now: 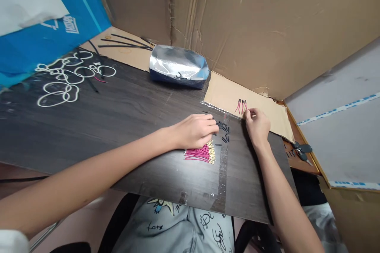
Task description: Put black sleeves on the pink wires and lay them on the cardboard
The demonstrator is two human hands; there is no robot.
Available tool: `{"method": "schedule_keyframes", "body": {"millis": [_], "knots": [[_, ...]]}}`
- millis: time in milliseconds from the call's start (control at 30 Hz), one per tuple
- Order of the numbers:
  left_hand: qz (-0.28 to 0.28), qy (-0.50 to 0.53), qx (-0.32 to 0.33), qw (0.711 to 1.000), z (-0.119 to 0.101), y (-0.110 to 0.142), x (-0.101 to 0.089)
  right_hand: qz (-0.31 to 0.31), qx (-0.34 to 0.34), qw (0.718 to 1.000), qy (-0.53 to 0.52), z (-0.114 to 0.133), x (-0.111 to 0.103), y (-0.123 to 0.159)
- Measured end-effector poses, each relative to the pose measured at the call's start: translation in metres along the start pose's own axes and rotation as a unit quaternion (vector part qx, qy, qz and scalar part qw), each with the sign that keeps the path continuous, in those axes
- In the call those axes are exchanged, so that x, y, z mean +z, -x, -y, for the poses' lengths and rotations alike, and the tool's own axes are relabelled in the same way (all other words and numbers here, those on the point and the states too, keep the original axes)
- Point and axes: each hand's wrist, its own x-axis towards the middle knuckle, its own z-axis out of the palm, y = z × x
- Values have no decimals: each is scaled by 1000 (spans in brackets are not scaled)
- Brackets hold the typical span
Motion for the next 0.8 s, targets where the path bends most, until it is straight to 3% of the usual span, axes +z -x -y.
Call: {"method": "schedule_keyframes", "body": {"millis": [300,433,633,800], "knots": [[82,134,-117,981,12,2,-26,1,-21,999,31,7,-4,2],[127,144,-134,972,8,2,-31,-3,-89,996,-11,19,-11,6],[200,131,-157,958,9,2,-34,175,-269,941,-109,50,-20,29],[213,151,-160,952,15,3,-35,222,-292,923,-116,68,-29,41]]}}
